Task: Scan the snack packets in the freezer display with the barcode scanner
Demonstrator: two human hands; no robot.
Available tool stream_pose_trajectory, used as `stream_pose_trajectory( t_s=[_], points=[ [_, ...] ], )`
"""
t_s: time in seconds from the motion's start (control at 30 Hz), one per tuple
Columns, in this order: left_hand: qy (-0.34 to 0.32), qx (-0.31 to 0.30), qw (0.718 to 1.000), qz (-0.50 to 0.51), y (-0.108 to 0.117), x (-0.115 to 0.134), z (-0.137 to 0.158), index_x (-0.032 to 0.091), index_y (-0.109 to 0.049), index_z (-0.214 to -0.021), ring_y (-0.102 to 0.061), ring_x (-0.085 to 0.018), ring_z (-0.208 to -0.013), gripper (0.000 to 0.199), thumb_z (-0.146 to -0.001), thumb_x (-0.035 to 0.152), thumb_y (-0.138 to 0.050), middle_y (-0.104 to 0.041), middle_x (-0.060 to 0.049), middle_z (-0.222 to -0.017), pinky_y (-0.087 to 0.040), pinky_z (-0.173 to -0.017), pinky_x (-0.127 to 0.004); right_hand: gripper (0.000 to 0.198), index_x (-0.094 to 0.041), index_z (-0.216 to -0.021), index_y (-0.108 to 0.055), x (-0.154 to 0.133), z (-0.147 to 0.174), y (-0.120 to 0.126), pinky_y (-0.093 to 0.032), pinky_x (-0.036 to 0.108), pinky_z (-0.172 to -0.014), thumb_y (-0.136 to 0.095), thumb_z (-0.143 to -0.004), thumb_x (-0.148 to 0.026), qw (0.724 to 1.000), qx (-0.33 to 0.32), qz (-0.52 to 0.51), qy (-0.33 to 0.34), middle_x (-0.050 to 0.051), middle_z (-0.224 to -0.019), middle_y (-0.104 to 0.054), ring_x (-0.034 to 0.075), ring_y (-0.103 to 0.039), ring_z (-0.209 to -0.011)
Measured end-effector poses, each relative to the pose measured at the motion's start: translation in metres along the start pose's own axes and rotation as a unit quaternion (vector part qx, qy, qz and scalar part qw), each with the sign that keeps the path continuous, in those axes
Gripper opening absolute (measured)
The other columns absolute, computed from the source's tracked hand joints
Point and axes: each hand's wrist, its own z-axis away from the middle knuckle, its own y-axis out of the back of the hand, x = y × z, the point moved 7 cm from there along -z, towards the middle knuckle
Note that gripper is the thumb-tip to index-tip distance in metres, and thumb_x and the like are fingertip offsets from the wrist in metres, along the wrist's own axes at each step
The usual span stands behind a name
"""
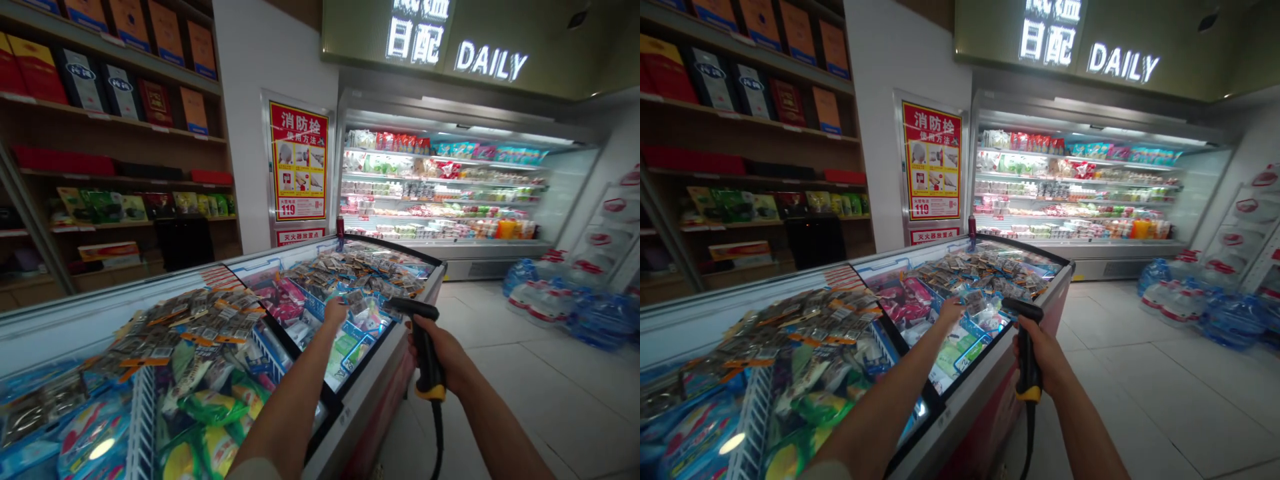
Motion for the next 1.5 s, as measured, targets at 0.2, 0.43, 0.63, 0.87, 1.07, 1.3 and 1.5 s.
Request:
stream_pose_trajectory(
  t_s=[0.2, 0.43, 0.63, 0.87, 1.07, 1.3, 1.5],
  points=[
    [0.102, 0.034, 0.927, 0.359, 0.073, -0.025, 0.000, 0.017, -0.046, -0.070, -0.053, -0.005, -0.055, 0.017, -0.067, 0.001, -0.049, -0.053, 0.003, -0.062, -0.047, -0.063, -0.020, 0.021, -0.015, -0.074, -0.053, 0.012, 0.018, -0.061, -0.038, 0.019, -0.031, -0.053, -0.070, -0.036, 0.997, -0.074, 0.023, -0.009, -0.003, -0.049, -0.052, 0.007, -0.046, -0.036],
    [0.088, 0.078, 0.881, 0.458, 0.106, -0.033, 0.000, 0.018, -0.042, -0.064, -0.050, -0.003, -0.050, 0.017, -0.069, 0.002, -0.048, -0.048, 0.006, -0.055, -0.046, -0.063, -0.018, 0.020, -0.015, -0.074, -0.052, 0.020, 0.033, -0.104, -0.037, 0.019, -0.031, -0.051, -0.072, -0.035, 0.991, -0.127, 0.011, -0.034, -0.004, -0.047, -0.050, 0.007, -0.045, -0.034],
    [0.112, 0.117, 0.863, 0.479, 0.108, -0.036, 0.007, 0.017, -0.044, -0.065, -0.050, -0.003, -0.047, 0.018, -0.068, -0.001, -0.047, -0.049, 0.005, -0.053, -0.045, -0.056, -0.016, 0.021, -0.015, -0.073, -0.051, 0.021, 0.041, -0.110, -0.037, 0.019, -0.031, -0.050, -0.073, -0.036, 0.989, -0.138, 0.005, -0.044, -0.004, -0.048, -0.049, 0.007, -0.045, -0.035],
    [0.116, 0.145, 0.854, 0.487, 0.109, -0.035, 0.010, 0.016, -0.045, -0.062, -0.048, -0.002, -0.044, 0.019, -0.066, -0.002, -0.049, -0.048, 0.005, -0.051, -0.044, -0.052, -0.015, 0.021, -0.015, -0.071, -0.051, 0.024, 0.042, -0.109, -0.037, 0.019, -0.030, -0.050, -0.073, -0.036, 0.989, -0.136, 0.010, -0.050, -0.004, -0.048, -0.049, 0.008, -0.045, -0.035],
    [0.106, 0.148, 0.858, 0.481, 0.110, -0.037, 0.007, 0.016, -0.045, -0.060, -0.048, -0.003, -0.044, 0.019, -0.064, -0.001, -0.050, -0.049, 0.005, -0.051, -0.043, -0.054, -0.016, 0.022, -0.015, -0.071, -0.051, 0.024, 0.040, -0.108, -0.038, 0.019, -0.031, -0.050, -0.073, -0.037, 0.989, -0.132, 0.005, -0.063, -0.003, -0.048, -0.049, 0.007, -0.046, -0.035],
    [0.096, 0.145, 0.866, 0.469, 0.108, -0.036, 0.005, 0.016, -0.046, -0.062, -0.049, -0.003, -0.044, 0.019, -0.063, -0.002, -0.049, -0.049, 0.005, -0.050, -0.042, -0.052, -0.016, 0.022, -0.015, -0.071, -0.051, 0.021, 0.040, -0.111, -0.038, 0.019, -0.031, -0.049, -0.073, -0.037, 0.987, -0.144, -0.008, -0.070, -0.004, -0.049, -0.049, 0.007, -0.046, -0.035],
    [0.104, 0.159, 0.864, 0.466, 0.106, -0.040, 0.004, 0.016, -0.046, -0.061, -0.049, -0.003, -0.046, 0.019, -0.063, -0.002, -0.051, -0.050, 0.005, -0.052, -0.042, -0.054, -0.016, 0.021, -0.015, -0.071, -0.050, 0.023, 0.039, -0.111, -0.037, 0.018, -0.031, -0.048, -0.074, -0.036, 0.989, -0.128, -0.008, -0.072, -0.004, -0.047, -0.048, 0.007, -0.045, -0.035]
  ],
)
